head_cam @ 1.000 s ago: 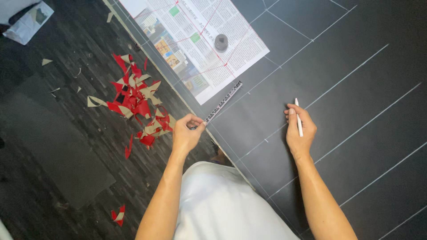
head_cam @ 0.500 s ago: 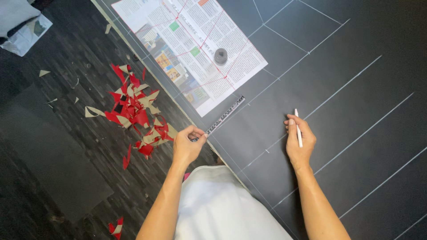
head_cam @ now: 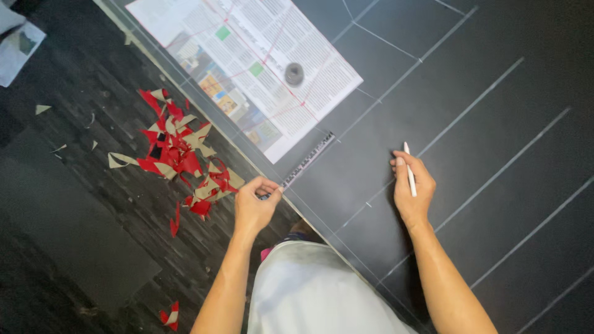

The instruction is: The person uses a tape measure and a white marker to draw straight lines on a large black board. They repeatedly measure distances, mark points, and connect them with a ruler to create a grid pattern.

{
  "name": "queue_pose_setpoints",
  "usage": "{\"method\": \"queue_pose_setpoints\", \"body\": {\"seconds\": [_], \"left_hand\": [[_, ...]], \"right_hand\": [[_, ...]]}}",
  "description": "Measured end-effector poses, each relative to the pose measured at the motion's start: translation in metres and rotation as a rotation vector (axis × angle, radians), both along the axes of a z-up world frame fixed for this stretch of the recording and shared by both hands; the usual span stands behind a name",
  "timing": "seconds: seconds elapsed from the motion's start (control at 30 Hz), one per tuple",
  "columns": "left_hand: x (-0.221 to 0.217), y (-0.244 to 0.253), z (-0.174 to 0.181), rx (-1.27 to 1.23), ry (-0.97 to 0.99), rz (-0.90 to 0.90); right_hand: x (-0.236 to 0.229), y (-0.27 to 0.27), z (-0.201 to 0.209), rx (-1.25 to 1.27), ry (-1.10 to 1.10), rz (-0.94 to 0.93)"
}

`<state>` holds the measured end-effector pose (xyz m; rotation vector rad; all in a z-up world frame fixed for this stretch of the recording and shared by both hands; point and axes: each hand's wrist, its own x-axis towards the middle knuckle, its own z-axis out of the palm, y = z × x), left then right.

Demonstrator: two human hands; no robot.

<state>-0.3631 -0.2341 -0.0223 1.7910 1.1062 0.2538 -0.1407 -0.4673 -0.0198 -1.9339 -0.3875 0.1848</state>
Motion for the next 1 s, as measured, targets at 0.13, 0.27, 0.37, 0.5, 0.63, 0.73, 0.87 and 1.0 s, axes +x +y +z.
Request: {"method": "queue_pose_setpoints", "body": {"seconds": [0.13,0.27,0.37,0.5,0.63,0.73,0.87,1.0], "left_hand": [[-0.005,0.001,-0.008,-0.002,-0.012,-0.010],[-0.007,0.003,-0.022,0.001,-0.050,-0.016],[-0.012,0.004,-0.033,0.009,-0.145,-0.018],[-0.014,-0.010,-0.038,0.034,-0.202,0.072],[-0.019,-0.094,-0.028,0.232,-0.215,0.048],[-0.027,-0.195,-0.016,0.247,-0.203,-0.018],[-0.029,-0.286,-0.003,0.229,-0.056,0.025],[-0.024,-0.306,0.008,0.269,0.011,0.028]], "right_hand": [[-0.010,-0.016,0.001,0.087,0.097,0.015],[-0.032,-0.056,0.006,0.100,0.098,-0.031],[-0.050,-0.106,0.009,0.105,0.083,-0.083],[-0.070,-0.192,0.013,0.116,0.068,-0.143],[-0.086,-0.278,0.021,0.096,0.051,-0.166],[-0.105,-0.335,0.021,0.073,0.067,-0.154],[-0.121,-0.393,0.008,0.085,0.093,-0.133],[-0.124,-0.421,0.007,0.094,0.110,-0.049]]}}
